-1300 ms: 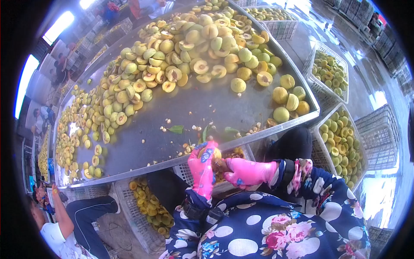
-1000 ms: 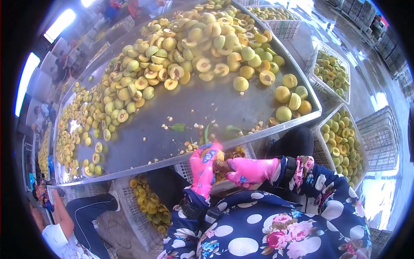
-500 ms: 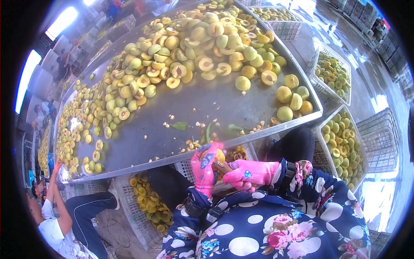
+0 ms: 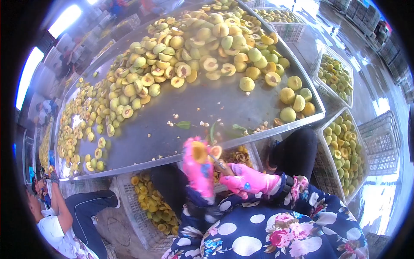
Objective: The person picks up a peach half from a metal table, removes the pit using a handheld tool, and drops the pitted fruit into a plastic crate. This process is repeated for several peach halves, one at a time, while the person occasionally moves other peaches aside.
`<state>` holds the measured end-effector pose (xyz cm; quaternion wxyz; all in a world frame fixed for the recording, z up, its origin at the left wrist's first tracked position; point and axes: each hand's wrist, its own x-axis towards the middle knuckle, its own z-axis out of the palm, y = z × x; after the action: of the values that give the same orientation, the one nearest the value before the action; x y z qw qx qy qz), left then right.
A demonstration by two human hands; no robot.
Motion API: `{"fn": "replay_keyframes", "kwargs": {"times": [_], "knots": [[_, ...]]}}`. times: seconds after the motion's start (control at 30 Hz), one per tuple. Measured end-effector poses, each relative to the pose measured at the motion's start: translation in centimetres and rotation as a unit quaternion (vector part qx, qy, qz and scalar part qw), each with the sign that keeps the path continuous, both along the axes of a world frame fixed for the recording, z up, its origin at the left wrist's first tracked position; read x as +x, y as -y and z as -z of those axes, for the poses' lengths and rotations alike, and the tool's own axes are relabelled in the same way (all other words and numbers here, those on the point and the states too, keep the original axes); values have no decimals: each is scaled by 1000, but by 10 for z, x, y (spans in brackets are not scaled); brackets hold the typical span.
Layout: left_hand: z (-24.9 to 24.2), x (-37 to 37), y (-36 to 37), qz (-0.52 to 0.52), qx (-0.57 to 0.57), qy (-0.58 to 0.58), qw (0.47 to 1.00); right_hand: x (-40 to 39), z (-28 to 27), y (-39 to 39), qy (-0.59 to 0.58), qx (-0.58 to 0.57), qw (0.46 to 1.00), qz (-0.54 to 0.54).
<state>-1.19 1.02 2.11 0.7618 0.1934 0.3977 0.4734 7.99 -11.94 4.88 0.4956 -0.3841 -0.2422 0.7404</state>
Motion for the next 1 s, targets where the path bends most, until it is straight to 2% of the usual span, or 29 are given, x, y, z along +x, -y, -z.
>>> {"fn": "replay_keyframes", "kwargs": {"times": [0.03, 0.07, 0.13, 0.17, 0.2, 0.23, 0.27, 0.3, 0.33, 0.37, 0.4, 0.43, 0.47, 0.53, 0.57, 0.63, 0.67, 0.7, 0.73, 0.8, 0.87, 0.9, 0.93, 0.97, 1.0], "knots": [[-8, -15, -9, -16, 24, 19, 999, 2, -1, 2, 68, 22, 997, 12], [-15, -33, -20, -32, 48, 38, 998, 5, 2, 3, 109, -6, 994, -1], [-27, -79, -41, -40, 127, -18, 991, 6, 11, 5, 186, -63, 980, -21], [-31, -104, -51, -66, 143, -78, 984, 8, 9, 3, 266, -74, 957, -83], [-34, -132, -61, -90, 158, -138, 974, 7, 19, 5, 330, -30, 939, -90], [-24, -172, -80, -43, 196, -303, 932, 3, 36, 9, 394, 14, 914, -93], [-14, -204, -98, 5, 233, -456, 859, 5, 45, 10, 457, 57, 883, -91], [-25, -207, -101, 22, 287, -609, 739, 8, 41, 8, 401, -17, 911, -98], [-31, -206, -103, 35, 328, -738, 588, 10, 39, 7, 399, -35, 909, -116], [-30, -197, -110, 33, 382, -684, 621, 13, 38, 7, 395, -53, 907, -135], [-27, -183, -117, 76, 405, -622, 666, 15, 37, 7, 391, -71, 905, -153], [-41, -140, -115, 118, 425, -555, 705, 15, 46, 10, 419, -31, 893, -160], [-54, -95, -111, 161, 441, -483, 739, 18, 42, 12, 388, -53, 909, -146], [-70, -7, -105, 295, 452, -442, 716, 27, 31, 19, 324, -99, 934, -115], [-59, 33, -107, 317, 492, -396, 708, 29, 45, 25, 313, -96, 939, -104], [-44, 116, -103, 351, 526, -424, 649, 36, 43, 34, 271, -103, 953, -85], [-28, 152, -104, 375, 503, -424, 653, 40, 43, 39, 250, -106, 959, -75], [-25, 184, -95, 335, 577, -475, 573, 41, 51, 44, 218, -105, 968, -62], [-17, 210, -87, 335, 595, -482, 548, 44, 52, 47, 186, -103, 976, -45], [5, 247, -80, 431, 562, -541, 454, 51, 53, 54, 188, -98, 977, -36], [23, 255, -82, 412, 584, -542, 441, 57, 53, 58, 187, -118, 975, -14], [31, 254, -83, 403, 594, -543, 436, 59, 52, 61, 186, -129, 974, -4], [33, 246, -85, 479, 482, -400, 615, 61, 50, 65, 165, -124, 978, 14], [34, 231, -90, 521, 334, -232, 751, 63, 47, 69, 142, -120, 982, 30], [30, 214, -94, 521, 164, -50, 836, 66, 43, 69, 120, -112, 985, 44]]}}
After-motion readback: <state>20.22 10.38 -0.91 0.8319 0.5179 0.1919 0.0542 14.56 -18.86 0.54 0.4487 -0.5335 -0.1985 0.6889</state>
